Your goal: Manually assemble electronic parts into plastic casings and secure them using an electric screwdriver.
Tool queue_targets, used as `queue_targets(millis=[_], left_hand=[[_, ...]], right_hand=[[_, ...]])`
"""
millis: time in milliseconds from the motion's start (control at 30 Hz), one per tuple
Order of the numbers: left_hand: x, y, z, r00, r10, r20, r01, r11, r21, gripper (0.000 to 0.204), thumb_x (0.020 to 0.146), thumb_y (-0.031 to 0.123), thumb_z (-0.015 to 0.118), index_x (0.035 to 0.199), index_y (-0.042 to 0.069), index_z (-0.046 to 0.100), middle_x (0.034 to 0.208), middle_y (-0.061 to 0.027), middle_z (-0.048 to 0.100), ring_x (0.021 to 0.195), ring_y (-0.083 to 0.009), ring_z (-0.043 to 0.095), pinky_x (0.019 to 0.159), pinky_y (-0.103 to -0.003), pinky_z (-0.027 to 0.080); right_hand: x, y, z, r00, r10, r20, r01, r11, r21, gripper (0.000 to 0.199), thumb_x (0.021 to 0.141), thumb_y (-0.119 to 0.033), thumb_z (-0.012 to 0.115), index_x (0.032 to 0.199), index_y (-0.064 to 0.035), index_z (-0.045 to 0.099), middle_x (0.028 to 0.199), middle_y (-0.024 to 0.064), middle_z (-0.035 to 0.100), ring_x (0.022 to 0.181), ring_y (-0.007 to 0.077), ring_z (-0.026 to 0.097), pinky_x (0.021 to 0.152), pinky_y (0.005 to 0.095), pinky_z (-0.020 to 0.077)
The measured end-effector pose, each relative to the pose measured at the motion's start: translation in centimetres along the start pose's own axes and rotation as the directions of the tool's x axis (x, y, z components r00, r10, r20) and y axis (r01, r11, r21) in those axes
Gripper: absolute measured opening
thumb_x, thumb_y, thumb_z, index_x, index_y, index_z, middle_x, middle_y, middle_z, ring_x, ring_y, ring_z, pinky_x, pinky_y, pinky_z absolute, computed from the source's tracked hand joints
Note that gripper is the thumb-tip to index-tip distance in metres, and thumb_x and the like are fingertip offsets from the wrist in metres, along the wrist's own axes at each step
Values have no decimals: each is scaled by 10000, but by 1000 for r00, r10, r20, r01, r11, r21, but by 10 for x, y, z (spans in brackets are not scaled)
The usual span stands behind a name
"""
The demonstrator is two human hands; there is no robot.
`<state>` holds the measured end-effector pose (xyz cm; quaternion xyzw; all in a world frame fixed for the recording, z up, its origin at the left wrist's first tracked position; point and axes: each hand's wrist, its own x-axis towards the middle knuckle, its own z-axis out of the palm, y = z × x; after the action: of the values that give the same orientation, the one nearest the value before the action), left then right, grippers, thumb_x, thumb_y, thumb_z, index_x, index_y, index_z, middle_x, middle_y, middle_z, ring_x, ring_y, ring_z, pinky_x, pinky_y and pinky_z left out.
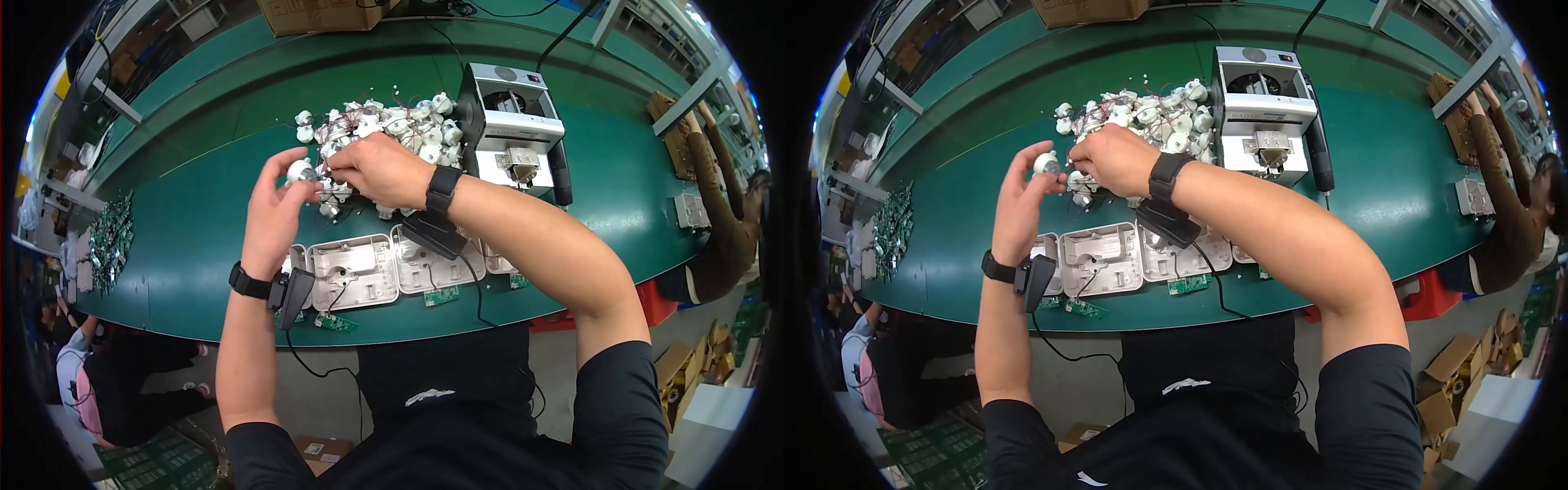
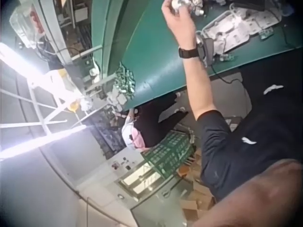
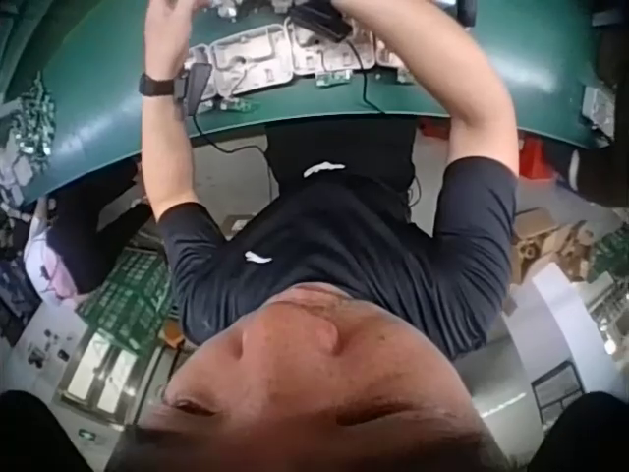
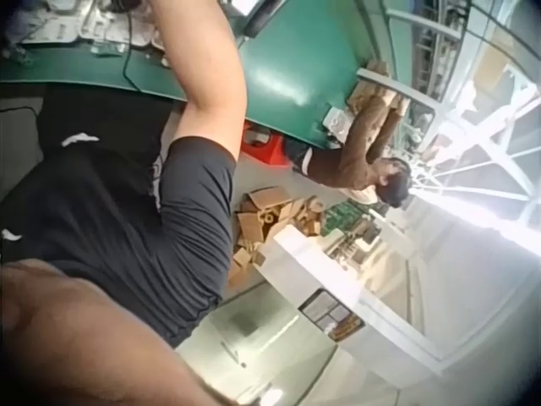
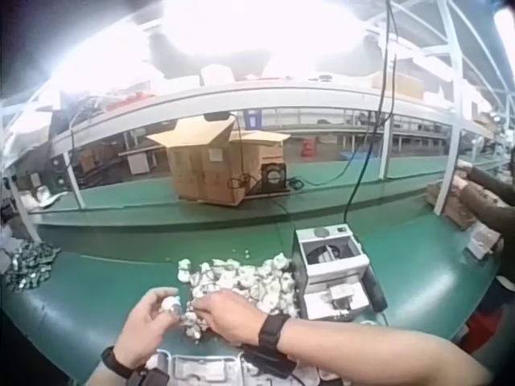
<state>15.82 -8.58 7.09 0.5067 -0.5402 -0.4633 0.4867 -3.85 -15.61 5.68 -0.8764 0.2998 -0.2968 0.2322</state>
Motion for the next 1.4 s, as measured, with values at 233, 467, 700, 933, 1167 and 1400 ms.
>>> queue_targets(millis=[233, 467, 700, 933, 1167, 1400], left_hand=[[11, -7, 4, 995, 25, 102, -50, 965, 258, 391, 949, 120, 678, 1322, 48, 585, 1060, -43, 652, 879, -108, 632, 783, -264, 520], [-5, 10, 3, 995, -34, 93, 33, 999, 13, 388, 994, 106, 622, 1365, 12, 559, 1168, -81, 641, 1019, -144, 642, 900, -289, 518], [-42, 42, 7, 999, 19, 46, -1, 932, -363, 328, 1034, 65, 547, 1343, -45, 544, 1309, -136, 589, 1234, -222, 595, 1066, -349, 474], [-80, 46, 35, 905, 406, 130, -348, 879, -327, 325, 973, 61, 654, 1283, 1, 579, 1269, -140, 632, 1227, -237, 609, 1048, -363, 485], [-140, 9, 68, 940, 331, 85, -257, 849, -461, 367, 888, 51, 770, 1208, 28, 590, 1257, -152, 649, 1177, -246, 640, 1009, -359, 513], [-181, -33, 113, 985, 170, 2, -142, 828, -543, 415, 807, 36, 848, 1131, 35, 590, 1247, -173, 660, 1187, -257, 644, 979, -343, 539]], right_hand=[[1, 1, 6, 994, -68, -84, 69, 998, 11, 122, 853, -87, 653, 921, -51, 747, 824, 197, 703, 806, 404, 677, 745, 471, 546], [-11, 3, -18, 993, -66, 100, 94, 946, -310, 214, 840, -57, 627, 1019, -68, 743, 947, 149, 713, 917, 363, 690, 790, 473, 550], [-30, -56, -59, 980, -131, -149, 111, 984, -137, 359, 824, -103, 704, 1178, -59, 665, 1133, 139, 663, 966, 334, 672, 835, 425, 550], [-64, -93, -52, 945, -235, -226, 269, 954, 134, 414, 818, -176, 769, 1201, -61, 660, 1070, 125, 680, 922, 323, 682, 801, 400, 553], [-133, -106, -66, 974, 40, 224, -104, 954, 282, 336, 883, -215, 763, 1154, -34, 679, 991, 113, 696, 856, 303, 689, 764, 394, 542], [-203, -90, -38, 998, 63, 19, -65, 935, 348, 272, 908, -120, 746, 1149, -14, 681, 984, 118, 696, 823, 249, 682, 745, 352, 532]])
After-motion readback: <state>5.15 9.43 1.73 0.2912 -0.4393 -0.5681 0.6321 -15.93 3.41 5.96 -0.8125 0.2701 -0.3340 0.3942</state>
